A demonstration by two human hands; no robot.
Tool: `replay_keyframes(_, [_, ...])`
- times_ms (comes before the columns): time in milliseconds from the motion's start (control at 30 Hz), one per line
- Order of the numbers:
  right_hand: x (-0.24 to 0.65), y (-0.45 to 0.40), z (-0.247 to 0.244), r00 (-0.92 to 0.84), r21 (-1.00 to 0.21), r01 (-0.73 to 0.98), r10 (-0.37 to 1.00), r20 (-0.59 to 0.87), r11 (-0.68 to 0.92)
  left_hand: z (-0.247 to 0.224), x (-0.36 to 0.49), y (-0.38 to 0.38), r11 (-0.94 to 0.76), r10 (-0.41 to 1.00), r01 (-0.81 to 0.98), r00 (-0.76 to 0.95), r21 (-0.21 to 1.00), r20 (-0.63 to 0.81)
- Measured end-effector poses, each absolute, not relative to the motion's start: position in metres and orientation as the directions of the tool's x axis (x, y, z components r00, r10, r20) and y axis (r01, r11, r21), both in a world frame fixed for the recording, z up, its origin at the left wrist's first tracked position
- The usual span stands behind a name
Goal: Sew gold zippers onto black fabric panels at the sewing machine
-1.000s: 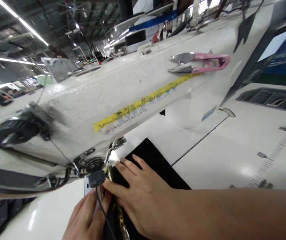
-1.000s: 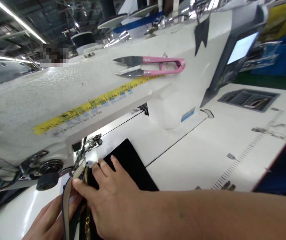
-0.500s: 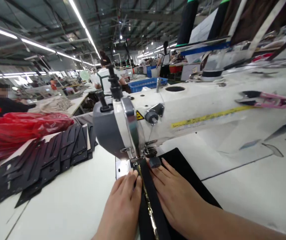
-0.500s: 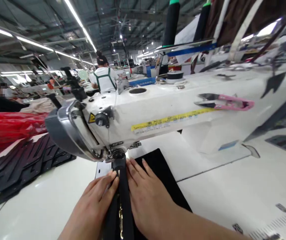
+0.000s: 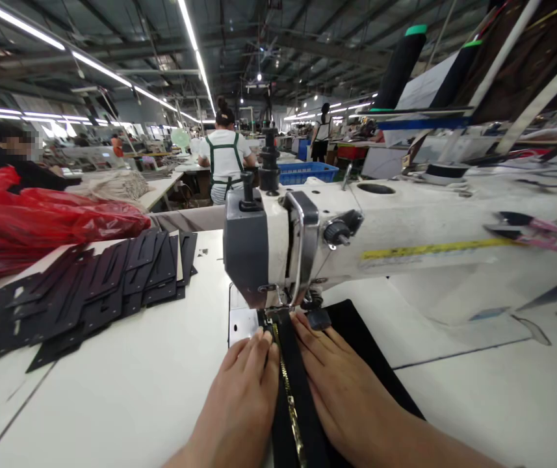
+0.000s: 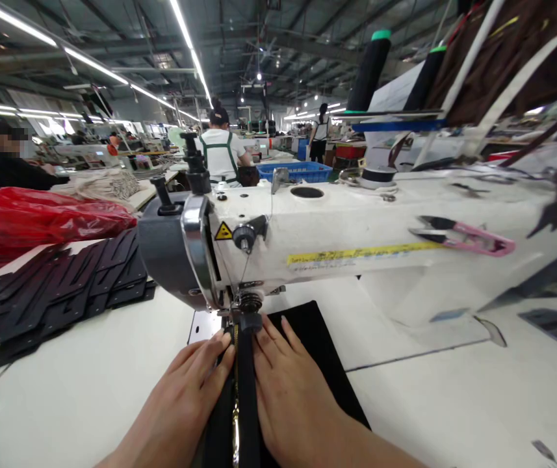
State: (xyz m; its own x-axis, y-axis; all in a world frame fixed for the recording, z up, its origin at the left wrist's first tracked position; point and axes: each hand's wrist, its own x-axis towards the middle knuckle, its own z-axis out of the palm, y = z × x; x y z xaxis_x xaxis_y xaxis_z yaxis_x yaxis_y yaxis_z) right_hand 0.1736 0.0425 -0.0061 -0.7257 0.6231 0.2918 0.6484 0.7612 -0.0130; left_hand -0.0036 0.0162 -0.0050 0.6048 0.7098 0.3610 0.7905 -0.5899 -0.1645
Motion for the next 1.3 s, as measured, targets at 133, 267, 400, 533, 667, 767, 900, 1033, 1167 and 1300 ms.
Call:
replay_keyframes(133, [0.174, 0.044, -0.007, -0.721, -0.039, 0.642, 0.62, 0.31, 0.766, -0.007, -0.003, 0.016, -0.585, 0.701, 0.797, 0.59, -0.15, 0.399])
replay_keyframes(267, [0.174, 0.043, -0.008, -0.7, -0.068, 0.648, 0.628, 0.338, 0.759, -0.009, -0.002, 0.017, -0.581, 0.717, 0.804, 0.579, -0.126, 0.388])
replay_keyframes(400, [0.175, 0.042, -0.008, -0.689, -0.083, 0.656, 0.639, 0.341, 0.751, -0.007, -0.001, 0.016, -0.582, 0.722, 0.8, 0.59, -0.142, 0.361])
replay_keyframes(533, [0.175, 0.041, -0.009, -0.67, -0.117, 0.666, 0.66, 0.34, 0.737, -0.002, 0.001, 0.016, -0.58, 0.727, 0.799, 0.596, -0.159, 0.341])
replay_keyframes(667, [0.174, 0.041, -0.009, -0.667, -0.119, 0.67, 0.665, 0.336, 0.733, 0.001, 0.002, 0.017, -0.581, 0.735, 0.801, 0.594, -0.148, 0.329])
replay_keyframes(767, [0.173, 0.042, -0.009, -0.67, -0.113, 0.668, 0.661, 0.338, 0.735, 0.002, 0.002, 0.018, -0.569, 0.757, 0.812, 0.58, -0.132, 0.302])
replay_keyframes(900, [0.171, 0.045, -0.009, -0.683, -0.115, 0.649, 0.643, 0.347, 0.752, -0.001, 0.0, 0.02, -0.58, 0.743, 0.805, 0.585, -0.123, 0.324])
replay_keyframes(1033, [0.172, 0.047, -0.006, -0.674, -0.14, 0.646, 0.647, 0.357, 0.751, -0.003, -0.002, 0.024, -0.578, 0.75, 0.811, 0.571, -0.089, 0.334])
replay_keyframes(1167, [0.181, 0.037, -0.003, -0.634, -0.193, 0.618, 0.629, 0.45, 0.762, -0.001, -0.002, 0.026, -0.547, 0.787, 0.837, 0.519, -0.009, 0.334])
replay_keyframes(1300, [0.188, 0.013, -0.026, -0.588, -0.194, 0.489, 0.486, 0.646, 0.851, 0.006, -0.002, 0.023, -0.522, 0.825, 0.85, 0.482, 0.069, 0.295])
